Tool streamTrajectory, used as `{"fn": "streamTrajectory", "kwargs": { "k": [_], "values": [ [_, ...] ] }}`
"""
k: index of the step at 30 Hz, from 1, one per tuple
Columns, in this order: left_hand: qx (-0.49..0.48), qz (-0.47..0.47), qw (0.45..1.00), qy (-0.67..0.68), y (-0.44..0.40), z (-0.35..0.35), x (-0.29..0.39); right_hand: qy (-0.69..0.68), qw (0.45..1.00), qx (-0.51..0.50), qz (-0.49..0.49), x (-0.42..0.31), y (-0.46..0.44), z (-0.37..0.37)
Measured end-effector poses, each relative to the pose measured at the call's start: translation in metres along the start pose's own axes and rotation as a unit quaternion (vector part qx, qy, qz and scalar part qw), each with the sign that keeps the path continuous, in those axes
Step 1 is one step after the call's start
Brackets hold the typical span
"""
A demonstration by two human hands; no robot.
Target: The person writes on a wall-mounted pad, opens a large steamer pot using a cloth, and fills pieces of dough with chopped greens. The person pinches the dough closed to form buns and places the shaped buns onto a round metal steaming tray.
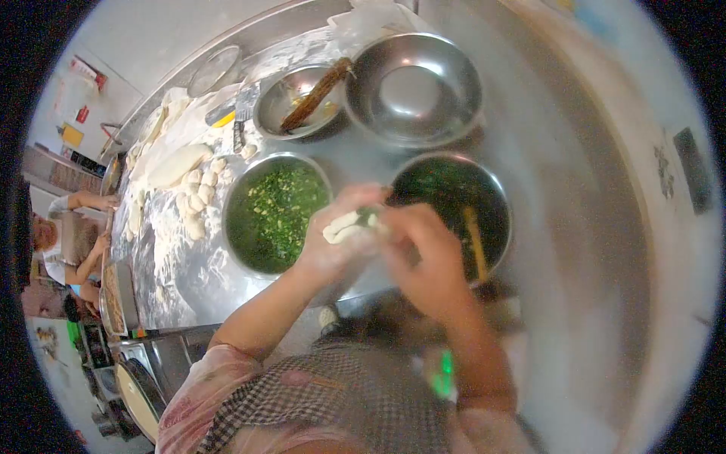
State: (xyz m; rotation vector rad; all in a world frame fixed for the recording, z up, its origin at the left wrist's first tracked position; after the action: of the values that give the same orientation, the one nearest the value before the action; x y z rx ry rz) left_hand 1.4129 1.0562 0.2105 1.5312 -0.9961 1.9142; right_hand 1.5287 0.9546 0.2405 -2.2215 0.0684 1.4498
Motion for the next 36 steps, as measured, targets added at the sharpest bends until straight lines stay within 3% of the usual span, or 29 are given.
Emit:
{"fn": "streamTrajectory", "kwargs": {
  "k": [3, 5, 7, 8, 11, 15, 16, 19, 22, 25, 28, 30, 32, 35, 36],
  "values": [
    [-0.074, 0.097, 0.987, -0.108, 0.015, -0.019, 0.016, 0.023, 0.997, -0.06, 0.051, -0.003, -0.004, 0.009],
    [-0.097, 0.138, 0.979, -0.114, 0.026, -0.032, 0.04, -0.088, 0.986, -0.096, 0.107, -0.031, -0.017, 0.025],
    [-0.073, 0.087, 0.985, -0.129, 0.044, -0.051, 0.056, -0.121, 0.972, -0.171, 0.106, -0.054, -0.024, 0.051],
    [-0.04, 0.081, 0.983, -0.157, 0.053, -0.063, 0.061, -0.092, 0.981, -0.167, 0.035, -0.057, -0.025, 0.068],
    [0.003, 0.129, 0.946, -0.297, 0.084, -0.102, 0.068, 0.073, 0.984, -0.162, -0.025, -0.089, -0.019, 0.12],
    [0.079, 0.129, 0.945, -0.29, 0.141, -0.156, 0.073, 0.169, 0.963, -0.145, -0.148, -0.113, 0.002, 0.197],
    [0.09, 0.066, 0.966, -0.235, 0.157, -0.168, 0.074, 0.174, 0.955, -0.155, -0.183, -0.116, 0.006, 0.217],
    [0.12, 0.054, 0.946, -0.296, 0.199, -0.203, 0.063, 0.202, 0.935, -0.217, -0.193, -0.137, 0.016, 0.267],
    [0.148, 0.0, 0.962, -0.228, 0.236, -0.228, 0.066, 0.292, 0.896, -0.234, -0.241, -0.145, 0.029, 0.309],
    [0.179, -0.031, 0.963, -0.2, 0.263, -0.247, 0.065, 0.301, 0.91, -0.274, -0.074, -0.146, 0.027, 0.344],
    [0.209, -0.043, 0.966, -0.144, 0.283, -0.262, 0.064, 0.091, 0.975, -0.123, -0.163, -0.146, 0.02, 0.341],
    [0.208, -0.065, 0.968, -0.129, 0.295, -0.268, 0.066, -0.045, 0.99, -0.126, -0.033, -0.125, 0.026, 0.352],
    [0.185, -0.102, 0.965, -0.154, 0.304, -0.272, 0.072, -0.17, 0.966, -0.136, 0.142, -0.092, 0.046, 0.369],
    [0.244, -0.101, 0.958, -0.11, 0.316, -0.269, 0.047, -0.273, 0.883, -0.145, 0.352, -0.06, 0.082, 0.407],
    [0.291, -0.078, 0.947, -0.112, 0.315, -0.268, 0.037, -0.322, 0.859, -0.164, 0.364, -0.062, 0.087, 0.414]
  ]
}}
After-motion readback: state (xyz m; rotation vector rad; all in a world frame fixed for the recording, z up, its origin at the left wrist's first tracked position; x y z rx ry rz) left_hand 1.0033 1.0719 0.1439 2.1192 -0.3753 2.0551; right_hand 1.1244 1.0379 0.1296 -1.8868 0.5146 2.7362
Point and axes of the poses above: each hand's wrist, its own y-axis away from the middle knuckle, its own z-axis out of the palm, x = y × z, the point moved 3 cm from there along -y, towards the middle knuckle, and after that the axes turned 1 degree about y, right-handed, at the moved point
